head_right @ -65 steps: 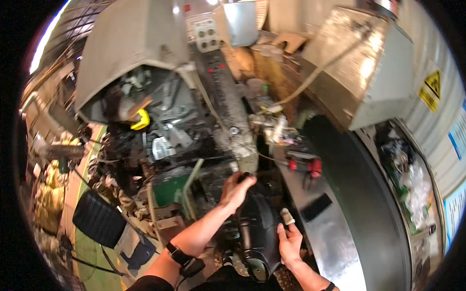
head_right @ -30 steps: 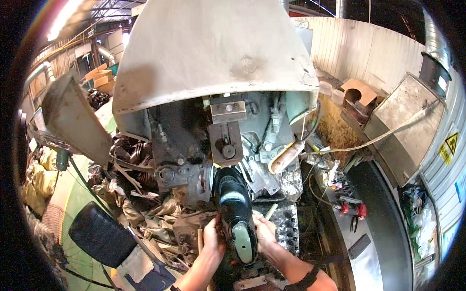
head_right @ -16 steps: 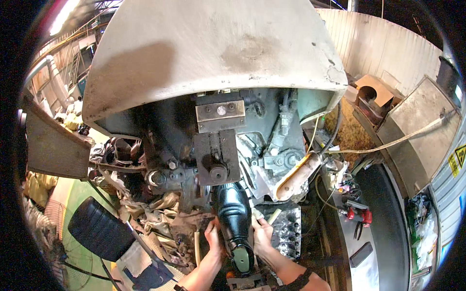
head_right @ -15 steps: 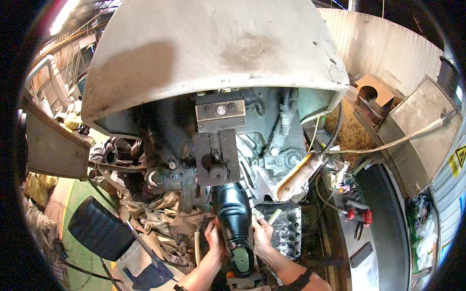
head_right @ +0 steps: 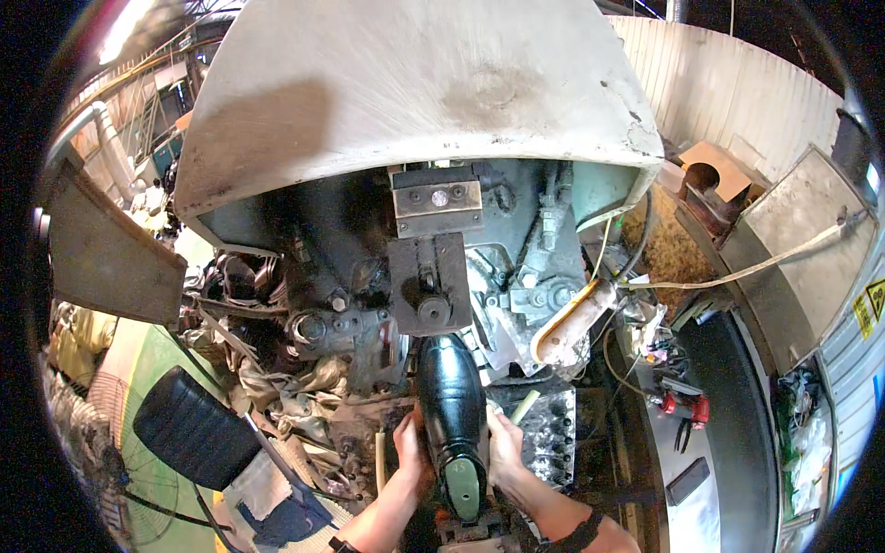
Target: Using a machine to shape and attach the upper part of a shoe to the last.
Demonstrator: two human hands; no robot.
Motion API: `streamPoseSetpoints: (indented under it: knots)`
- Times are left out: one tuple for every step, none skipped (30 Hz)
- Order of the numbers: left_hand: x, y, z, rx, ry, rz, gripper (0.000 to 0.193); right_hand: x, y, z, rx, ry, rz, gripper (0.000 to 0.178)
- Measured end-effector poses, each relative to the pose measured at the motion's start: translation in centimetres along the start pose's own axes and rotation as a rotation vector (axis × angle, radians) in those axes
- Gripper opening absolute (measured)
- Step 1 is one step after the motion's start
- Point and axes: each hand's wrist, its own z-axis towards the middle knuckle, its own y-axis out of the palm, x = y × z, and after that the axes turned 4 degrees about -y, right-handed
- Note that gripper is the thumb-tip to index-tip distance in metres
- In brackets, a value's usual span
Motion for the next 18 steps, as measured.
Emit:
streamPoseSetpoints:
  knots:
    - [0.2,-0.9,0.7,0.018,0.189,0.358,0.018,-0.5,-0.1,-0.1,-0.021,0.017,-0.033,0.027]
    - [0.4,-1.9,1.2,0.032,0.381,0.713,0.021,-1.2,-0.4,-0.3,-0.041,0.032,-0.066,0.028]
    - [1.2,-2.8,0.9,0.013,0.518,0.681,0.024,-2.2,-1.3,-0.4,-0.114,0.019,-0.175,0.031]
    - [2.2,-4.3,0.6,-0.004,0.657,0.647,0.027,-3.4,-2.6,-0.7,-0.19,0.006,-0.282,0.035]
    - [3.2,-8.2,1.9,0.051,0.772,0.727,0.03,-4.7,-3.7,-1.3,-0.144,0.011,-0.368,0.039]
    - [4.0,-12.8,3.0,0.113,0.887,0.806,0.034,-6.0,-5.1,-1.9,-0.159,-0.015,-0.391,0.038]
    - [4.5,-15.6,3.2,0.204,0.881,0.813,0.038,-7.5,-6.6,-2.7,-0.117,-0.053,-0.418,0.04]
    - [4.9,-18.0,3.3,0.287,0.876,0.82,0.043,-8.2,-9.6,-2.6,-0.019,-0.087,-0.399,0.04]
    - [4.6,-22.0,3.7,0.319,0.88,0.908,0.044,-8.8,-11.1,-2.9,0.071,-0.127,-0.424,0.037]
    - [3.9,-24.6,4.5,0.354,0.881,0.993,0.046,-9.0,-12.2,-3.0,0.138,-0.15,-0.424,0.035]
    - [2.4,-23.7,4.9,0.236,0.759,0.767,0.051,-8.8,-13.2,-2.6,0.172,-0.154,-0.438,0.035]
    - [1.0,-24.0,5.7,0.223,0.778,1.038,0.046,-8.5,-13.7,-2.3,0.201,-0.151,-0.453,0.035]
    - [-0.7,-23.5,6.4,0.191,0.787,1.066,0.041,-8.1,-13.2,-2.2,0.19,-0.143,-0.461,0.035]
    - [-1.6,-23.0,6.9,0.152,0.796,1.095,0.038,-7.7,-12.5,-2.1,0.182,-0.138,-0.466,0.034]
    - [-0.9,-22.8,6.6,0.189,0.763,1.193,0.036,-7.6,-12.5,-2.0,0.129,-0.144,-0.443,0.034]
    - [0.9,-21.8,5.4,0.22,0.777,1.115,0.039,-7.8,-12.8,-2.2,0.132,-0.145,-0.443,0.034]
    - [1.2,-24.1,6.4,0.337,0.827,1.008,0.039,-8.4,-13.4,-2.6,0.087,-0.186,-0.537,0.034]
    - [2.0,-27.4,6.7,0.459,0.879,0.899,0.04,-8.9,-13.9,-3.2,0.032,-0.224,-0.629,0.034]
